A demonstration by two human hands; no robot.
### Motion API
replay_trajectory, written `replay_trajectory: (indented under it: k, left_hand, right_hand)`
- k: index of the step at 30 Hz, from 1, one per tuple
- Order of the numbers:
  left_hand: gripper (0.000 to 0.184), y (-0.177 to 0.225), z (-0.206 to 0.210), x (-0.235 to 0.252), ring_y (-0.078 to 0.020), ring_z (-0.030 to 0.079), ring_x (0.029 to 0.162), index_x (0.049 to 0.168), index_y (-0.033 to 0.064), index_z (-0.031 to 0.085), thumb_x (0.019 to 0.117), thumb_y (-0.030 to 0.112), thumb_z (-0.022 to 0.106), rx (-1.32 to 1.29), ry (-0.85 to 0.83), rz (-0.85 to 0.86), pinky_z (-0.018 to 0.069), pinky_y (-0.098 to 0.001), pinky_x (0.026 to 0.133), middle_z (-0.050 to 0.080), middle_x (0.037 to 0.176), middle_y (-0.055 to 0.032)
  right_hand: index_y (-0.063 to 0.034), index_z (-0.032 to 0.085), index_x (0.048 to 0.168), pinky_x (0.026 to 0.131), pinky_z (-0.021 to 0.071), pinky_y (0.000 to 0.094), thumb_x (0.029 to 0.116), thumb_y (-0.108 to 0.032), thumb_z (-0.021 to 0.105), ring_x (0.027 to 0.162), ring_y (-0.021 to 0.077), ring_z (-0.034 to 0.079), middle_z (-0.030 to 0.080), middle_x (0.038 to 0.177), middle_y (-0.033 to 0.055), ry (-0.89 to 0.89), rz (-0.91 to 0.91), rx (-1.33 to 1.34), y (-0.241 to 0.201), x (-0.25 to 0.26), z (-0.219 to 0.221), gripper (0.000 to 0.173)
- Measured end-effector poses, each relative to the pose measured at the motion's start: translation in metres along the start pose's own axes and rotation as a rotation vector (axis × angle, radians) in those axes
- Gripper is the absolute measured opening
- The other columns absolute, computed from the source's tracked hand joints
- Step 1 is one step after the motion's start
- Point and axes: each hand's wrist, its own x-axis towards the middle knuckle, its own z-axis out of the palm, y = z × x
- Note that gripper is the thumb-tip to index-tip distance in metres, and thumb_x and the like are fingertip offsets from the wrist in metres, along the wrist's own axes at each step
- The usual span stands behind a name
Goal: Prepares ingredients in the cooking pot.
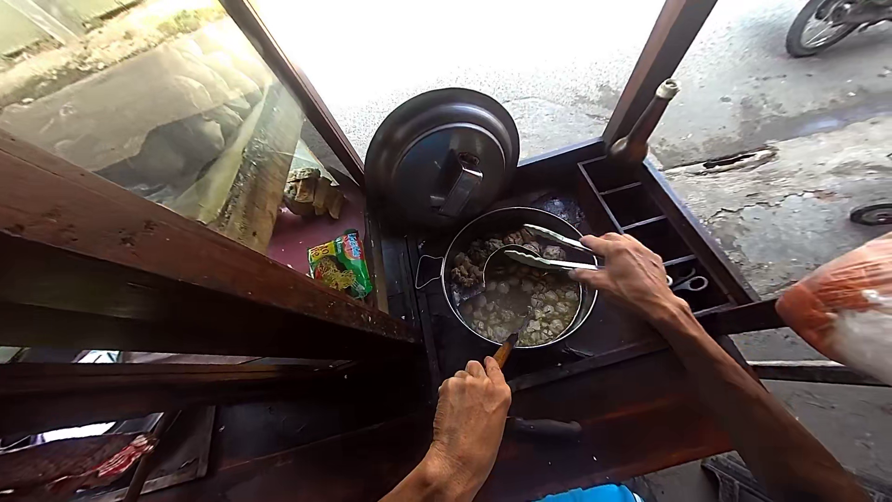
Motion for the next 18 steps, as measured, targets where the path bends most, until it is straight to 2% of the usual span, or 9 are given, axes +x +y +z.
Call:
replay_trajectory:
  k: [3, 6, 9, 12, 13, 14, 15, 16, 18]
  left_hand:
    - [0.037, 0.001, 0.006, 0.004, -0.0340, 0.071, 0.076, 0.128, -0.0007, 0.069, 0.0918, 0.001, 0.062, -0.010, 0.055, -0.016, 0.0548, -0.0409, 0.063, 0.070, 0.092, -0.0212]
    - [0.041, 0.003, 0.011, 0.015, -0.0372, 0.070, 0.086, 0.135, -0.0013, 0.063, 0.0949, 0.000, 0.057, -0.012, -0.008, -0.058, 0.0550, -0.0428, 0.069, 0.069, 0.102, -0.0240]
    - [0.042, 0.003, 0.008, 0.033, -0.0409, 0.067, 0.105, 0.143, -0.0074, 0.049, 0.1075, 0.014, 0.042, -0.061, -0.238, -0.163, 0.0536, -0.0469, 0.086, 0.062, 0.121, -0.0279]
    - [0.052, -0.010, 0.004, 0.054, -0.0399, 0.061, 0.122, 0.132, -0.0082, 0.054, 0.1130, 0.031, 0.025, -0.219, -0.488, -0.248, 0.0488, -0.0516, 0.099, 0.060, 0.130, -0.0271]
    - [0.050, -0.018, 0.007, 0.060, -0.0376, 0.063, 0.118, 0.128, -0.0076, 0.056, 0.1123, 0.030, 0.027, -0.318, -0.551, -0.257, 0.0496, -0.0510, 0.098, 0.062, 0.125, -0.0259]
    - [0.046, -0.027, 0.014, 0.066, -0.0324, 0.068, 0.103, 0.120, -0.0058, 0.059, 0.1115, 0.030, 0.032, -0.452, -0.603, -0.267, 0.0537, -0.0471, 0.089, 0.066, 0.111, -0.0222]
    - [0.039, -0.037, 0.029, 0.072, -0.0214, 0.066, 0.074, 0.105, -0.0014, 0.059, 0.1108, 0.030, 0.037, -0.640, -0.646, -0.282, 0.0553, -0.0366, 0.068, 0.064, 0.086, -0.0126]
    - [0.031, -0.043, 0.046, 0.077, -0.0116, 0.059, 0.054, 0.097, 0.0036, 0.054, 0.1105, 0.028, 0.041, -0.904, -0.716, -0.336, 0.0516, -0.0259, 0.052, 0.059, 0.071, -0.0038]
    - [0.017, -0.043, 0.069, 0.081, -0.0052, 0.047, 0.041, 0.092, 0.0093, 0.051, 0.1065, 0.017, 0.045, -1.431, -0.785, -0.527, 0.0428, -0.0184, 0.039, 0.050, 0.058, 0.0018]
  right_hand:
    - [-0.0106, 0.069, 0.130, 0.089, 0.0483, 0.0635, 0.0892, -0.039, 0.078, 0.115, 0.0421, 0.063, 0.069, 0.119, 0.0204, 0.012, 0.064, 0.035, 0.028, -0.034, -0.003, 0.050]
    - [-0.0097, 0.069, 0.132, 0.090, 0.0478, 0.0637, 0.0895, -0.038, 0.077, 0.116, 0.0430, 0.062, 0.068, 0.121, 0.0218, 0.016, 0.115, 0.049, 0.044, -0.057, -0.002, 0.052]
    - [-0.0086, 0.068, 0.132, 0.091, 0.0476, 0.0633, 0.0892, -0.038, 0.078, 0.116, 0.0437, 0.062, 0.068, 0.120, 0.0230, 0.022, 0.161, 0.069, 0.053, -0.072, 0.001, 0.053]
    - [-0.0092, 0.068, 0.132, 0.090, 0.0479, 0.0631, 0.0891, -0.037, 0.078, 0.114, 0.0430, 0.063, 0.068, 0.120, 0.0224, 0.054, 0.181, 0.088, 0.060, -0.083, 0.002, 0.052]
    - [-0.0092, 0.069, 0.132, 0.090, 0.0479, 0.0629, 0.0889, -0.037, 0.078, 0.114, 0.0428, 0.063, 0.068, 0.120, 0.0222, 0.066, 0.177, 0.096, 0.062, -0.086, 0.001, 0.052]
    - [-0.0094, 0.069, 0.132, 0.090, 0.0481, 0.0630, 0.0886, -0.037, 0.078, 0.114, 0.0428, 0.063, 0.069, 0.120, 0.0220, 0.079, 0.172, 0.105, 0.064, -0.089, 0.001, 0.052]
    - [-0.0099, 0.069, 0.132, 0.091, 0.0482, 0.0628, 0.0886, -0.038, 0.078, 0.115, 0.0422, 0.063, 0.069, 0.121, 0.0214, 0.082, 0.176, 0.112, 0.065, -0.091, 0.000, 0.052]
    - [-0.0100, 0.069, 0.132, 0.092, 0.0481, 0.0625, 0.0888, -0.038, 0.078, 0.115, 0.0415, 0.063, 0.068, 0.122, 0.0211, 0.082, 0.181, 0.120, 0.067, -0.094, -0.002, 0.053]
    - [-0.0097, 0.069, 0.133, 0.092, 0.0482, 0.0619, 0.0880, -0.038, 0.079, 0.115, 0.0412, 0.063, 0.068, 0.121, 0.0212, 0.099, 0.190, 0.142, 0.070, -0.097, -0.003, 0.054]
